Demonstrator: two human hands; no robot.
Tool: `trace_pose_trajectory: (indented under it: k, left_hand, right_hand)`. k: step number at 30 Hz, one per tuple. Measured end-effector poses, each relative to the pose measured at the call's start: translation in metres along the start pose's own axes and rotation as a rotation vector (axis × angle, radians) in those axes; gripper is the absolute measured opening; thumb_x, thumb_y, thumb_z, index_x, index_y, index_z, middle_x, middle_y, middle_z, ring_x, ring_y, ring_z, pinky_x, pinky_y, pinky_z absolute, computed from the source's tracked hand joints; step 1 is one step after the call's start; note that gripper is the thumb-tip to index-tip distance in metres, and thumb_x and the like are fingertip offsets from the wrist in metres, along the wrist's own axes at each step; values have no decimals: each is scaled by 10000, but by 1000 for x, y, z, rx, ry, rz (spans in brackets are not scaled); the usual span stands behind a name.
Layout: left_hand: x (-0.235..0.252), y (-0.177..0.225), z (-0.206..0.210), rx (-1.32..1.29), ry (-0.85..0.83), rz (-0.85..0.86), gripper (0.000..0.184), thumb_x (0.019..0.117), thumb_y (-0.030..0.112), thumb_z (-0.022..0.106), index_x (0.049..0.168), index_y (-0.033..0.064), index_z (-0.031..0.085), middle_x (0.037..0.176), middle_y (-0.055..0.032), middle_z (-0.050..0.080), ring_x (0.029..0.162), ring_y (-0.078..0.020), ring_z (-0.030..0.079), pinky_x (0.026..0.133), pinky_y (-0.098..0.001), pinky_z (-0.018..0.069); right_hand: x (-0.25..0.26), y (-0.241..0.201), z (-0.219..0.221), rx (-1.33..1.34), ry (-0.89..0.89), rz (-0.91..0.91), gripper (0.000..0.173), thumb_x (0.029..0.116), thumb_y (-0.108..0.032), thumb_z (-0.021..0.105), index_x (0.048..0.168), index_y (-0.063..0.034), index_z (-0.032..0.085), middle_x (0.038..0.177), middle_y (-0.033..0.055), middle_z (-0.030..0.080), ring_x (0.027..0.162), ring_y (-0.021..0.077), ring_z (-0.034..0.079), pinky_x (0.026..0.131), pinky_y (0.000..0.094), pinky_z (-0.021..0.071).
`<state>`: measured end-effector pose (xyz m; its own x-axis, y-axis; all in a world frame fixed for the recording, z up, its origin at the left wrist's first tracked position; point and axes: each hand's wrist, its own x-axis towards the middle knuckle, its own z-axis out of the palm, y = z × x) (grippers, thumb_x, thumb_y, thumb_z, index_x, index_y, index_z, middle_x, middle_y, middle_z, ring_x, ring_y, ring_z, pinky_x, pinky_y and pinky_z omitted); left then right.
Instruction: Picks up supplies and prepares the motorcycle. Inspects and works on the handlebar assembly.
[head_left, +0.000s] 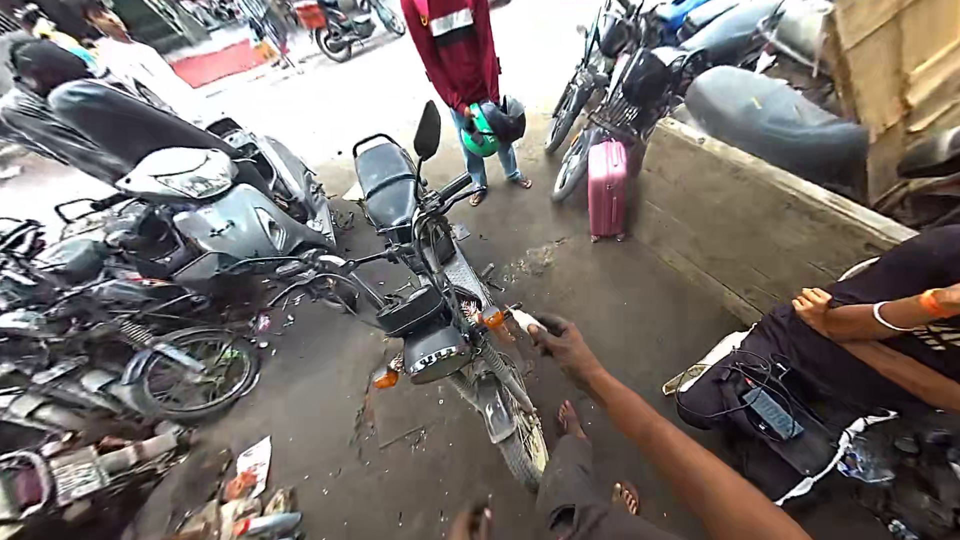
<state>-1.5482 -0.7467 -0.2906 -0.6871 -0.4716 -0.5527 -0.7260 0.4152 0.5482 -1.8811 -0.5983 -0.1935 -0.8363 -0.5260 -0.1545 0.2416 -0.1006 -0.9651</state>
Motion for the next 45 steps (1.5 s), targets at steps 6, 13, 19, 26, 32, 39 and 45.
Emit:
trace_pose_trajectory:
  k: [6, 13, 19, 26, 32, 39, 45]
  left_hand:
    - [190, 154, -142, -63, 470, 449, 496, 992, 344, 613, 1353, 3, 601, 1251, -188, 673, 1148, -297, 666, 983, -518, 561]
    - [329, 281, -233, 217, 678, 399, 658, 992, 417, 641, 1480, 15, 458, 1409, -308, 522, 1294, -501, 517, 1058, -695, 414]
    - [379, 237, -211, 458, 599, 166, 812, 959, 443, 681, 1574, 32, 347, 1490, -350, 445, 1308, -569, 493, 1022, -751, 405]
    - [377, 211, -203, 604, 542, 196, 583, 953, 397, 653, 1367, -8, 590, 1254, -269, 657, 1155, -466, 634, 981, -673, 466]
    - [377, 212, -201, 586, 560, 196, 573, 944, 403, 646, 1338, -12, 608, 1239, -268, 666, 1159, -474, 632, 983, -674, 461]
    - [379, 207, -201, 572, 575, 212, 546, 939, 416, 642, 1296, 5, 631, 1201, -258, 677, 1141, -468, 638, 950, -675, 470]
    - [380, 207, -200, 559, 585, 211, 548, 937, 400, 645, 1312, 1, 631, 1205, -259, 680, 1145, -472, 636, 963, -683, 459]
  right_hand:
    - [175, -46, 3, -106, 77, -257, 259, 948, -180, 741, 1162, -37, 710, 993, 85, 732, 794, 147, 682, 720, 343, 590]
    - [320, -53, 54, -403, 141, -345, 277, 931, -252, 766, 1165, -107, 736, 1009, 92, 745, 865, 199, 713, 798, 465, 604]
    - [363, -37, 73, -463, 94, -304, 269, 939, -253, 756, 1143, -80, 728, 1030, 108, 722, 928, 230, 704, 844, 464, 593]
    - [378, -32, 73, -462, 69, -274, 261, 944, -267, 746, 1138, -92, 731, 1030, 93, 717, 946, 220, 698, 847, 442, 592]
    - [375, -25, 78, -464, 109, -312, 271, 931, -251, 763, 1129, -70, 722, 1018, 105, 693, 912, 222, 690, 807, 422, 597]
    - [364, -37, 87, -496, 147, -273, 255, 924, -261, 763, 1089, -70, 725, 1007, 107, 695, 913, 237, 695, 795, 438, 598]
    - [364, -40, 90, -539, 149, -288, 263, 924, -266, 765, 1090, -66, 723, 987, 105, 686, 908, 241, 690, 786, 439, 594]
